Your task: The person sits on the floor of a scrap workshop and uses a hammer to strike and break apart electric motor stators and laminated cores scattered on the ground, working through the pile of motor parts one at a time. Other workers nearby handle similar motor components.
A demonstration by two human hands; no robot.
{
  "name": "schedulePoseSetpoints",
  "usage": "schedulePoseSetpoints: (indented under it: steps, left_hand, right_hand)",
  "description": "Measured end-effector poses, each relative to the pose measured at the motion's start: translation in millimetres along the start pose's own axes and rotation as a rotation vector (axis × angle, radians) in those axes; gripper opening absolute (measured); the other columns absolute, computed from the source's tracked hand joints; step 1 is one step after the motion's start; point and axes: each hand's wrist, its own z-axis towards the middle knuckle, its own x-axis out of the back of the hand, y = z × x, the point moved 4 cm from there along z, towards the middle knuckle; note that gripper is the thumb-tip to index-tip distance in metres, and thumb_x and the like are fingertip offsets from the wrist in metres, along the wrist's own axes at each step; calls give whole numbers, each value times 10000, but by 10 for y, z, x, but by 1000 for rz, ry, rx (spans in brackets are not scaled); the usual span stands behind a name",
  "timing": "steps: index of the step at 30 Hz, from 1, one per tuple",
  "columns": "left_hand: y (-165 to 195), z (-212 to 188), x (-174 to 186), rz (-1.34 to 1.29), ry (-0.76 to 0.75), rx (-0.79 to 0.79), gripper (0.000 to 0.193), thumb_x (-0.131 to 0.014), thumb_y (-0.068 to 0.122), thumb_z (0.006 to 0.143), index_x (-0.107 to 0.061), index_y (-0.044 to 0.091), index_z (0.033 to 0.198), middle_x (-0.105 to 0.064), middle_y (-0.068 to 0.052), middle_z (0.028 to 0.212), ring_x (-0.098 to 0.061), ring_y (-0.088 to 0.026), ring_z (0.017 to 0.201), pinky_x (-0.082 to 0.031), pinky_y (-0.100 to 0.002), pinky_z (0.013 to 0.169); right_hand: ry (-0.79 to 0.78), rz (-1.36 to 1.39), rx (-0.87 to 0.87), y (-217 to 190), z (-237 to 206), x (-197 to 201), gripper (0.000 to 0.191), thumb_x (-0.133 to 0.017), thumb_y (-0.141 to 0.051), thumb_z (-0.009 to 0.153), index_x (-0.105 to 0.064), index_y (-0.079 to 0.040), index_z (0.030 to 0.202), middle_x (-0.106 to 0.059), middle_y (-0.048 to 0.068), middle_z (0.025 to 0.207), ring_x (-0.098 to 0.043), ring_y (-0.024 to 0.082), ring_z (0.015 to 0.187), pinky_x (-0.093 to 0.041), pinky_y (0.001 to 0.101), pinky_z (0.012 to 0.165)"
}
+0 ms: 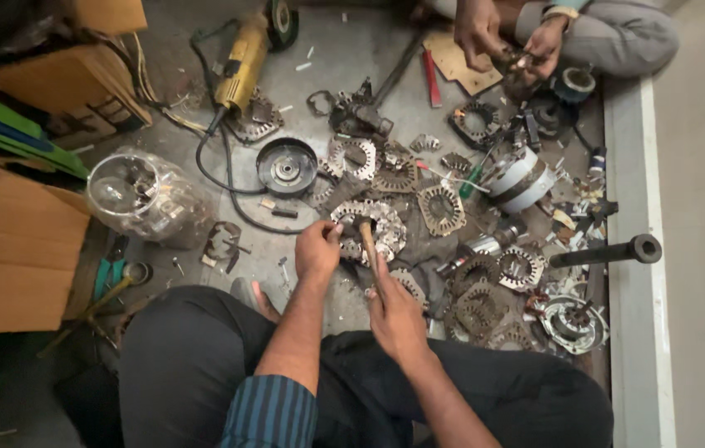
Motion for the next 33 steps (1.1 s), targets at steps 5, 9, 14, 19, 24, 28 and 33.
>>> schedulePoseSetpoints:
  steps: [5,9,14,19,24,28,33]
  left_hand:
    - [31,-27,2,-50,-11,-48,224,-836,204,807,-767,95,990,-749,-104,877,-718,-275,789,-559,-396,733]
    - [103,-26,18,-165,21,-93,302,-871,125,743,-734,111,1011,-712,-41,921,-708,-204,789,-578,-350,720]
    - [172,-4,60,-15,121,-147,430,-911,104,670,-679,89,1031,-651,-66,938,-644,-258,864,-528,-399,746]
    - [91,44,-34,-37,57,-189,315,-896,113,715,-723,79,976,-659,-87,903,-660,-265,833,-538,-391,748]
    - [-34,101,-96,-122,32,-109,227,-872,132,750,-750,55,925,-715,-108,882,-696,-268,797,-551,-382,773]
    - [-31,121,-89,-59,34,-174,168,-840,108,771,-779,66,922,-728,-127,910,-704,-293,846,-550,-394,796]
    - [27,74,-19,-7,88,-230,141,-839,110,770,-779,62,888,-713,-130,912,-678,-336,883,-534,-419,820]
  right_hand:
    - [-31,-7,-38,27,-3,-64,687,-573,-150,944,-320,-149,1583,-680,217,1099,-665,432,1004,-515,503,841]
    - [-17,27,-18,35,1,-82,684,-579,-138,945,-334,-149,1584,-671,239,1142,-652,447,1037,-512,498,859]
    - [12,95,5,43,0,-41,662,-584,-137,963,-346,-131,1581,-676,250,1145,-670,424,1025,-515,463,883]
    - [50,142,-83,38,-49,-14,628,-565,-148,980,-371,-153,1577,-696,204,1008,-707,361,906,-536,418,832]
    - [24,118,-26,11,-23,-12,635,-569,-102,978,-379,-141,1583,-687,211,990,-702,355,888,-534,411,811]
    - [52,119,-79,74,-11,6,626,-584,-113,976,-391,-135,1571,-691,200,946,-699,341,853,-537,409,795]
    - [124,103,100,28,-27,-9,624,-586,-98,980,-387,-83,1572,-680,208,1001,-674,357,886,-531,417,810]
